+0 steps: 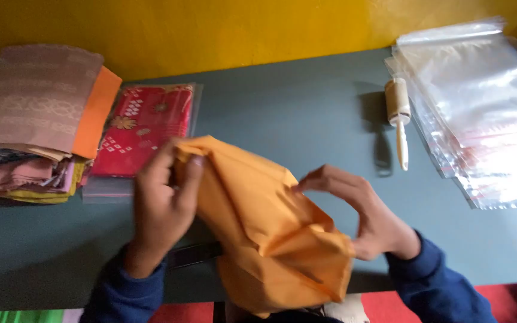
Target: Folding a piece of fabric and cleaning it with a lint roller
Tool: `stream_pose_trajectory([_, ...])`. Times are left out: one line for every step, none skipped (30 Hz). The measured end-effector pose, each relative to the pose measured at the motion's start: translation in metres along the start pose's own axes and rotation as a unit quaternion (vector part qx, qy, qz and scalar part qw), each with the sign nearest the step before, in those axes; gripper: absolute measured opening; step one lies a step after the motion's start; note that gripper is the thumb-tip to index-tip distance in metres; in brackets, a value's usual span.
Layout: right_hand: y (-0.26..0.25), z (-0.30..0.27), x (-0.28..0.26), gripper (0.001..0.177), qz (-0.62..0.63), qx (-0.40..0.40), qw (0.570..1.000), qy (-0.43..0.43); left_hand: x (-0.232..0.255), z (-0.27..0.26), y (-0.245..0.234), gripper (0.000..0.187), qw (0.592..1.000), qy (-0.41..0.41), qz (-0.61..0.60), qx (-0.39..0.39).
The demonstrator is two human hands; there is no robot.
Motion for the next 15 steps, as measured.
stream_pose_trajectory([-0.009,-0.007,0.000,0.066,0.000,-0.002,1.000,0.003,0.002,-0.002,0.005,0.020,1.000,-0.002,-0.002,-0.001])
stream_pose_trajectory([-0.014,-0.014,-0.001,0.078,0.109,-0.064,0.992,-0.009,0.004,-0.004,0.011,0.021,0.999,-0.009,-0.027,-0.024])
stream_pose_trajectory([-0.019,-0.020,-0.003,0.092,0.219,-0.126,0.967,-0.020,0.005,-0.007,0.015,0.021,0.998,-0.017,-0.051,-0.046])
stream_pose_trajectory([-0.022,-0.025,0.000,0.092,0.220,-0.127,0.967,-0.018,0.004,-0.010,0.017,0.021,0.997,-0.020,-0.052,-0.046])
stream_pose_trajectory([-0.023,-0.031,0.004,0.079,0.203,-0.161,0.966,0.015,0.003,-0.011,0.019,0.020,0.997,-0.033,-0.048,-0.057])
stream_pose_trajectory([-0.025,-0.036,0.008,0.083,0.185,-0.194,0.962,0.048,0.002,-0.012,0.021,0.020,0.996,-0.046,-0.044,-0.067])
stream_pose_trajectory([-0.025,-0.042,0.012,0.083,0.185,-0.193,0.962,0.048,0.004,-0.013,0.021,0.020,0.996,-0.046,-0.044,-0.068])
stream_pose_trajectory([-0.025,-0.050,0.021,0.089,0.064,-0.218,0.964,0.139,0.005,-0.014,0.020,0.020,0.996,-0.046,-0.035,-0.070])
stream_pose_trajectory([-0.027,-0.057,0.029,0.099,-0.057,-0.240,0.942,0.225,0.005,-0.016,0.020,0.021,0.996,-0.047,-0.026,-0.071])
stream_pose_trajectory([-0.030,-0.051,0.024,0.099,-0.055,-0.241,0.942,0.226,0.007,-0.017,0.019,0.021,0.996,-0.049,-0.026,-0.072])
stream_pose_trajectory([-0.033,-0.043,0.017,0.098,-0.037,-0.234,0.954,0.185,0.009,-0.017,0.018,0.021,0.996,-0.043,-0.018,-0.080])
stream_pose_trajectory([-0.037,-0.034,0.009,0.098,-0.019,-0.226,0.963,0.144,0.010,-0.018,0.017,0.020,0.995,-0.036,-0.011,-0.088])
stream_pose_trajectory([-0.038,-0.025,0.001,0.098,-0.020,-0.228,0.963,0.143,0.011,-0.019,0.017,0.020,0.996,-0.037,-0.012,-0.086])
stream_pose_trajectory([-0.039,-0.016,-0.009,0.094,0.036,-0.221,0.967,0.118,0.013,-0.020,0.017,0.020,0.995,-0.030,-0.013,-0.097])
stream_pose_trajectory([-0.040,-0.007,-0.019,0.090,0.093,-0.213,0.968,0.093,0.014,-0.021,0.017,0.020,0.994,-0.025,-0.013,-0.109])
Point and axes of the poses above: each hand's wrist, its own z-axis towards the middle knuckle, its own y-axis out of the palm, x = y × z, the point moved 2 cm from there along z, towards the middle knuckle, and after that the axes turned 11 degrees about -y, right-handed, at the moved point
